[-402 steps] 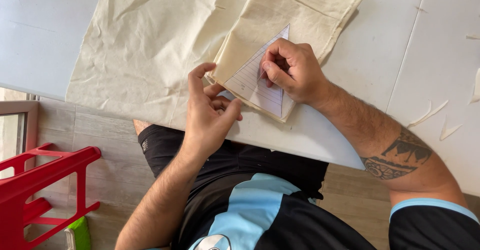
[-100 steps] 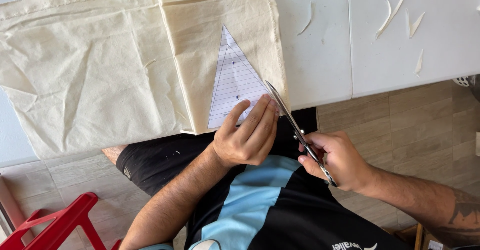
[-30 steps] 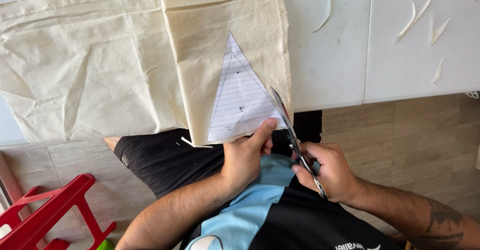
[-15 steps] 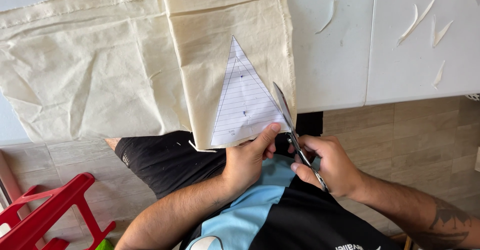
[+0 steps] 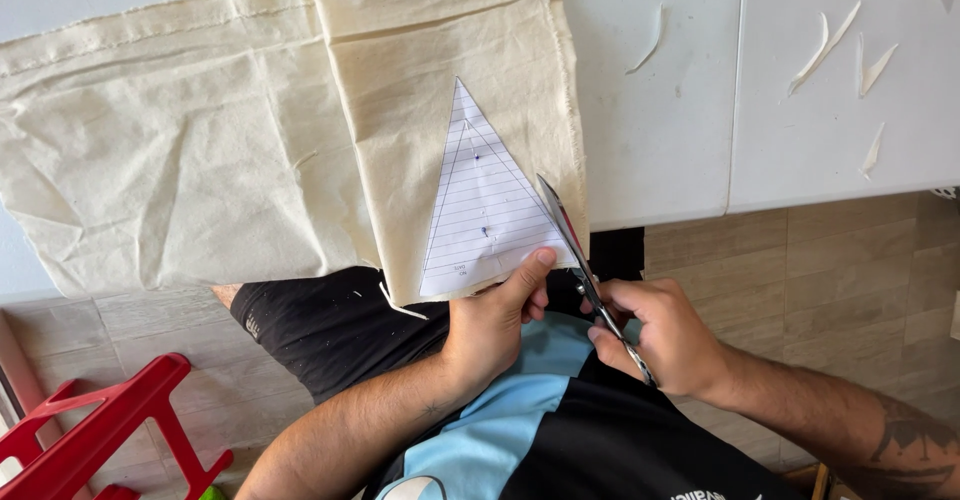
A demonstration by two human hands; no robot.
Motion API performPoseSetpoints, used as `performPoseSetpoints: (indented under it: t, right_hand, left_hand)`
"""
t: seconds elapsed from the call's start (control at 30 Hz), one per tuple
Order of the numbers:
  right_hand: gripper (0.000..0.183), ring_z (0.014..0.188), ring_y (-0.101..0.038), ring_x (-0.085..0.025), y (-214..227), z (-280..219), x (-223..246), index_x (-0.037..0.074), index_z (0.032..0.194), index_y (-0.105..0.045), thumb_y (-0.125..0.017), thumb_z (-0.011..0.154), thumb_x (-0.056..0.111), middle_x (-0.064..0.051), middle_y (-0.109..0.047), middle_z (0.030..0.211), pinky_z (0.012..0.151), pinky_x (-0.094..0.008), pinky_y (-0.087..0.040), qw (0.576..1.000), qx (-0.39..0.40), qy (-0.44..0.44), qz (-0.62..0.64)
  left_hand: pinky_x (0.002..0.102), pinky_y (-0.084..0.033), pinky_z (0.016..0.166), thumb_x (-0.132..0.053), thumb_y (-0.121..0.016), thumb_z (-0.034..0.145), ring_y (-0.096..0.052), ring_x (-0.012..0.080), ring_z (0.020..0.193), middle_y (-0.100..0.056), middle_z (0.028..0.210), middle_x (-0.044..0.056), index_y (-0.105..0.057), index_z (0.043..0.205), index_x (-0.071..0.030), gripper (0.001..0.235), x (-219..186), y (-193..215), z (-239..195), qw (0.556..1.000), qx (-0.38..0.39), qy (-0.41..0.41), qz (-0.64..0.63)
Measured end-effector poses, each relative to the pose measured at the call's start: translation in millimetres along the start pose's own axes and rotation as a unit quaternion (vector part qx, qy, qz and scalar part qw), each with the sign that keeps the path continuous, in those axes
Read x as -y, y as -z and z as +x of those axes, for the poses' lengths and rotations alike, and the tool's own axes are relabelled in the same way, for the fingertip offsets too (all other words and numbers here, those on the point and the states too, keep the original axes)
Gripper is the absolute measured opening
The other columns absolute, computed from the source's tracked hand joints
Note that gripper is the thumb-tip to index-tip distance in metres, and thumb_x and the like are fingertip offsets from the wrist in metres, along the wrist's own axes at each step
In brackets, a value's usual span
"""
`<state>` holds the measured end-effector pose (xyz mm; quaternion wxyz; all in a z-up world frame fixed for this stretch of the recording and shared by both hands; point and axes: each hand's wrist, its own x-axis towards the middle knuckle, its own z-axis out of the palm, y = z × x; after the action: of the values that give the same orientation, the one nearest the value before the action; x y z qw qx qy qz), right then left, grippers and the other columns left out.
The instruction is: The person aligns a paper template on a piece of fabric, secures it with pins, and then uses scissors to cut the fabric along the edges of the template.
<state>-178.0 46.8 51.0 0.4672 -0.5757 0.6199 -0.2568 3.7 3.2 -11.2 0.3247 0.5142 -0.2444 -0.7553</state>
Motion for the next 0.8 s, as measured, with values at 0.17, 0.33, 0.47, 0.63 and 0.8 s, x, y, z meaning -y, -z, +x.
performPoseSetpoints:
  t: [0.17, 0.33, 0.47, 0.63, 0.8]
  right_hand:
    - [0.020, 0.043, -0.060, -0.022, 5, 23, 11, 0.001, 0.078, -0.073, -0.075, 0.073, 0.020, -0.014, -0.066, 0.050, 0.041, -0.035, -0.051, 0.998, 0.047, -0.009, 0.052]
    - [0.026, 0.046, -0.062, -0.020, 2, 35, 21, 0.003, 0.075, -0.072, -0.079, 0.074, 0.027, -0.014, -0.066, 0.052, 0.042, -0.034, -0.052, 0.996, 0.060, -0.009, 0.071]
    - [0.026, 0.043, -0.059, -0.022, 4, 32, 14, 0.003, 0.077, -0.072, -0.080, 0.074, 0.027, -0.013, -0.063, 0.050, 0.041, -0.034, -0.050, 0.998, 0.044, -0.005, 0.043]
    - [0.023, 0.040, -0.058, -0.021, 0, 20, 6, 0.002, 0.077, -0.072, -0.076, 0.077, 0.025, -0.011, -0.061, 0.046, 0.039, -0.032, -0.049, 0.999, 0.022, -0.009, 0.022]
    - [0.015, 0.037, -0.057, -0.021, -1, 7, -3, 0.002, 0.078, -0.074, -0.076, 0.076, 0.017, -0.010, -0.060, 0.044, 0.038, -0.031, -0.049, 1.000, -0.004, -0.007, 0.009]
  left_hand:
    - [0.022, -0.050, 0.042, -0.029, -0.082, 0.092, -0.064, 0.0129, 0.044, -0.064, 0.049, 0.007, -0.065, 0.060, -0.008, 0.041, 0, 2, 1, 1.000, 0.011, 0.004, 0.010]
    - [0.023, -0.050, 0.042, -0.030, -0.083, 0.090, -0.064, 0.0135, 0.044, -0.064, 0.049, 0.007, -0.065, 0.060, -0.008, 0.042, -14, 1, -2, 1.000, 0.012, 0.001, 0.014]
    - [0.022, -0.050, 0.042, -0.030, -0.083, 0.091, -0.065, 0.0135, 0.044, -0.064, 0.049, 0.007, -0.065, 0.060, -0.008, 0.042, -15, 1, -3, 1.000, 0.022, -0.002, 0.018]
    - [0.022, -0.051, 0.044, -0.029, -0.081, 0.093, -0.065, 0.0126, 0.046, -0.065, 0.050, 0.006, -0.065, 0.061, -0.008, 0.042, -6, 5, 1, 0.999, 0.030, 0.011, 0.023]
    - [0.022, -0.052, 0.044, -0.029, -0.079, 0.095, -0.065, 0.0123, 0.046, -0.064, 0.051, 0.006, -0.065, 0.061, -0.008, 0.043, -9, 5, -1, 0.999, 0.034, 0.016, 0.026]
